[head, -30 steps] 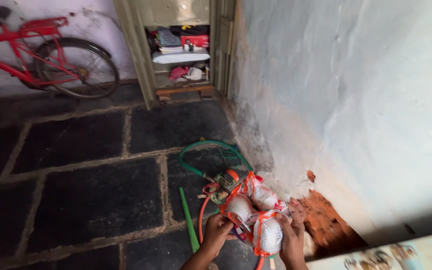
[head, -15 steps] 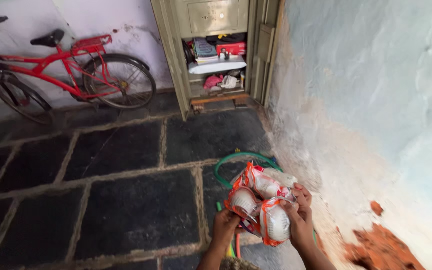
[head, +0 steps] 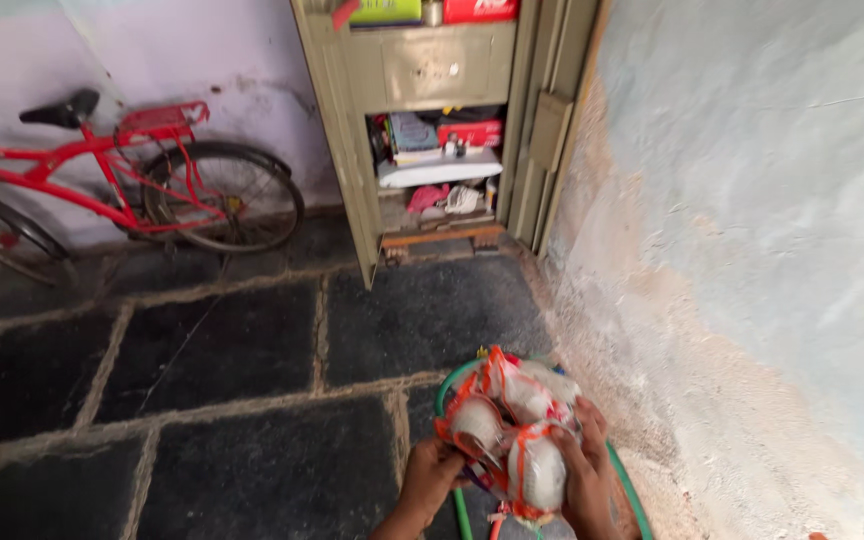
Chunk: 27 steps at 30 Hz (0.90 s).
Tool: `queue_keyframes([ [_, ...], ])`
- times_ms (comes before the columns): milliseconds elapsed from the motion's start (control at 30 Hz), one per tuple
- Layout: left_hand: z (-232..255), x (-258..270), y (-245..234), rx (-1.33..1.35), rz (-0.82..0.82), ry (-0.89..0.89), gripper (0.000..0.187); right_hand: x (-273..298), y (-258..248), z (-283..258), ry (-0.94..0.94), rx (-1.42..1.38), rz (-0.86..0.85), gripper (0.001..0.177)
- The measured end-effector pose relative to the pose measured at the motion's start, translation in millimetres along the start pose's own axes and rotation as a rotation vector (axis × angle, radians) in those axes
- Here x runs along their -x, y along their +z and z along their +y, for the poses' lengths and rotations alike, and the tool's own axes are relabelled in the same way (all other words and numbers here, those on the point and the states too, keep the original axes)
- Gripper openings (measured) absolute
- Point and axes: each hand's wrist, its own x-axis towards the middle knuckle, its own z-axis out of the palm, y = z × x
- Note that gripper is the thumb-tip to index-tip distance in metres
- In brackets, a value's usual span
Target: The person cleans a metal door handle and its internal components with a cloth and reassembles them onto a door.
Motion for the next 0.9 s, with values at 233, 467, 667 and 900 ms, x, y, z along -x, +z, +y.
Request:
queue_keyframes([
  [233,40,-29,-60,0.086,0.133,-0.042,0.019,-41,90,14,-0.101,0.212,-0.187,0.041],
  [467,60,-124,-144,0.143,0.106,0.012,0.017,-106,181,67,-0.139,0.153,-0.154,0.031],
  [667,122,-219,-227,0.084,0.040,0.014,0.014,-175,271,104,-0.160,0.316,-0.086,0.033],
  [900,188,-298,-317,0.003,0.021,-0.068,0.015,-232,363,164,-0.142,0.302,-0.048,0.038],
])
